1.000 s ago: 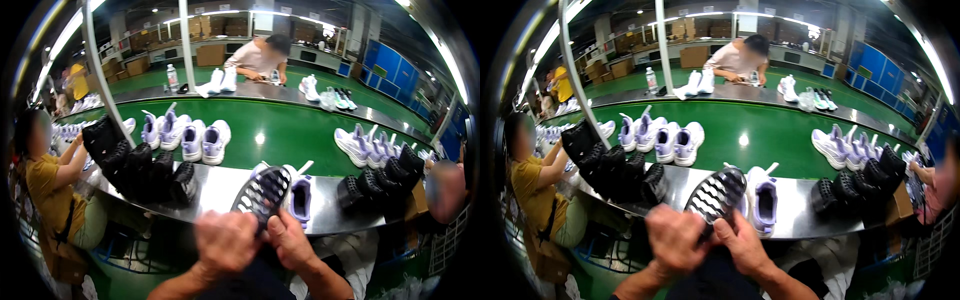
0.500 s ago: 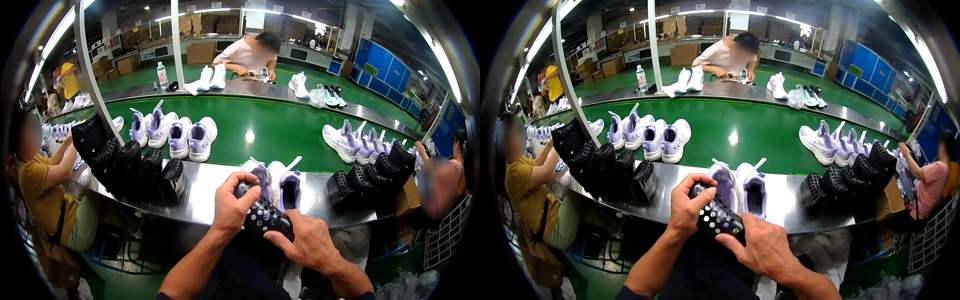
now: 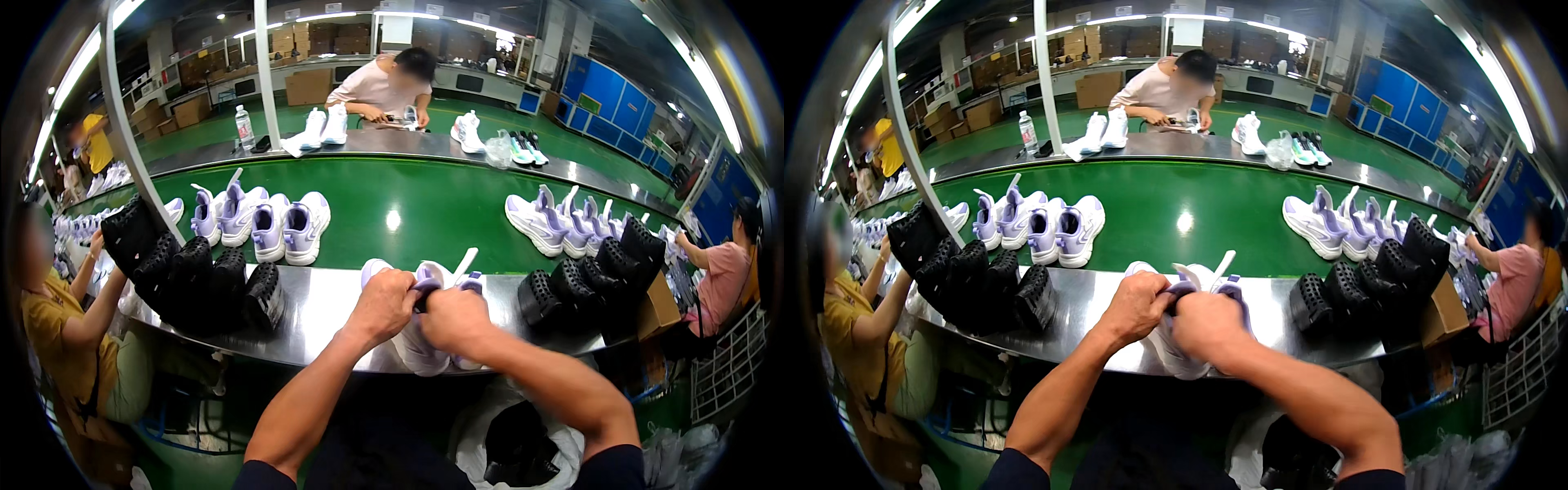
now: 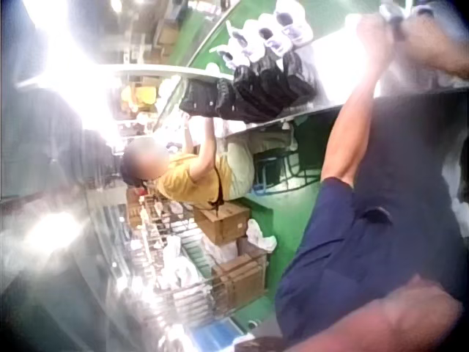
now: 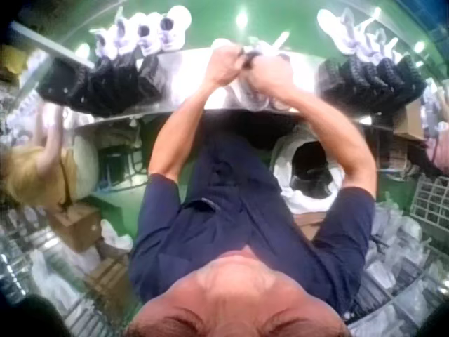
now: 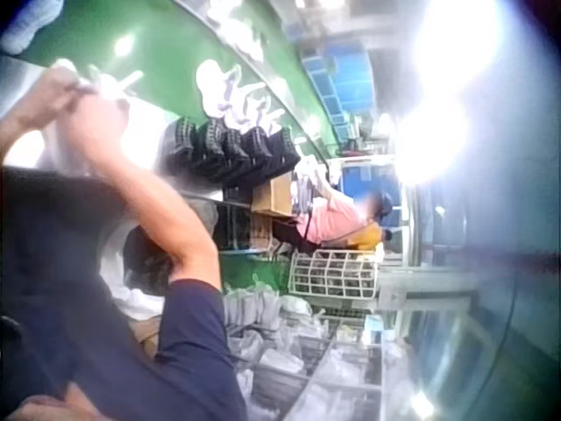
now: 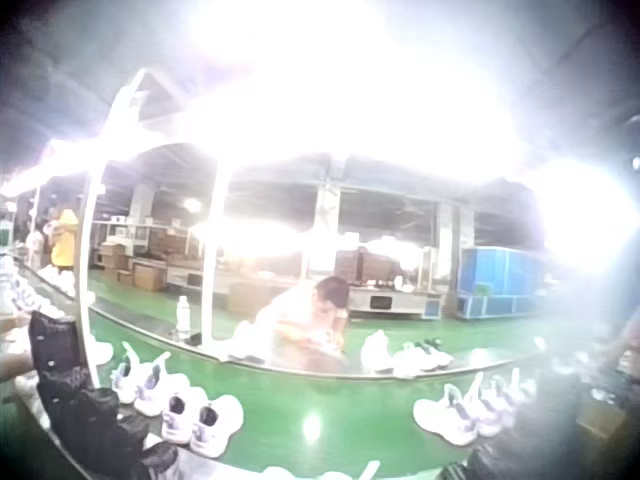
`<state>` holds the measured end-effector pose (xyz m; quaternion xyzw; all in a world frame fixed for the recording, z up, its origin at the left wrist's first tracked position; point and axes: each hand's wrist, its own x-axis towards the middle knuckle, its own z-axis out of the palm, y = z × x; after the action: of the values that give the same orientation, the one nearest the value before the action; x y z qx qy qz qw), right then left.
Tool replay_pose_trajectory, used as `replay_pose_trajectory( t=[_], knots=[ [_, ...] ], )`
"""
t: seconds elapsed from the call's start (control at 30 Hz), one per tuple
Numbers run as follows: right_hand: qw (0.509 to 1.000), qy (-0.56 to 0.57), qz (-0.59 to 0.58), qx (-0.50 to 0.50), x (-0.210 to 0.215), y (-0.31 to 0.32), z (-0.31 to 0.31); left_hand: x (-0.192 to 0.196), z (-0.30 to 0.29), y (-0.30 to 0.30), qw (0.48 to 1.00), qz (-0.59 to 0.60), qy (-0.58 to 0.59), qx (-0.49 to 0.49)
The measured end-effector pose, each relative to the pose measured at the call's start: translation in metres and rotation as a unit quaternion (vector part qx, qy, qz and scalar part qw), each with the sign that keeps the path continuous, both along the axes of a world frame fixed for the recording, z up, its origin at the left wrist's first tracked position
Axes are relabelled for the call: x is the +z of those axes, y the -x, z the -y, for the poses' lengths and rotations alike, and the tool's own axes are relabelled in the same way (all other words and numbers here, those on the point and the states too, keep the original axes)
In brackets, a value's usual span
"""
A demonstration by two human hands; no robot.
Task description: The person inserts tags and plastic shoe trees into shoes by hand and places the shoes onto the conveyor belt.
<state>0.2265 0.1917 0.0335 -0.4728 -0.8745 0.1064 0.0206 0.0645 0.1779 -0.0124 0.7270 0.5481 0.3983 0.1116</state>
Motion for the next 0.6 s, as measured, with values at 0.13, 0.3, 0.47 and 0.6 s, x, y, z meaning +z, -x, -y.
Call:
replay_pose_trajectory(
  t=[0.13, 0.3, 0.47, 0.6],
  knots=[
    [0.992, -0.085, -0.061, 0.070, -0.040, 0.004, 0.010, -0.009, -0.001, 0.022, 0.999, -0.009, -0.005, 0.043],
    [0.990, -0.106, -0.075, 0.064, -0.048, 0.007, 0.012, 0.001, 0.003, 0.022, 0.993, 0.060, 0.102, 0.002],
    [0.992, -0.113, -0.056, 0.029, -0.044, 0.024, -0.001, -0.009, -0.001, 0.016, 0.986, 0.077, 0.144, 0.026],
    [0.933, -0.024, -0.358, 0.011, -0.021, 0.001, 0.014, -0.028, 0.011, 0.038, 0.974, 0.163, 0.147, 0.063]
  ],
)
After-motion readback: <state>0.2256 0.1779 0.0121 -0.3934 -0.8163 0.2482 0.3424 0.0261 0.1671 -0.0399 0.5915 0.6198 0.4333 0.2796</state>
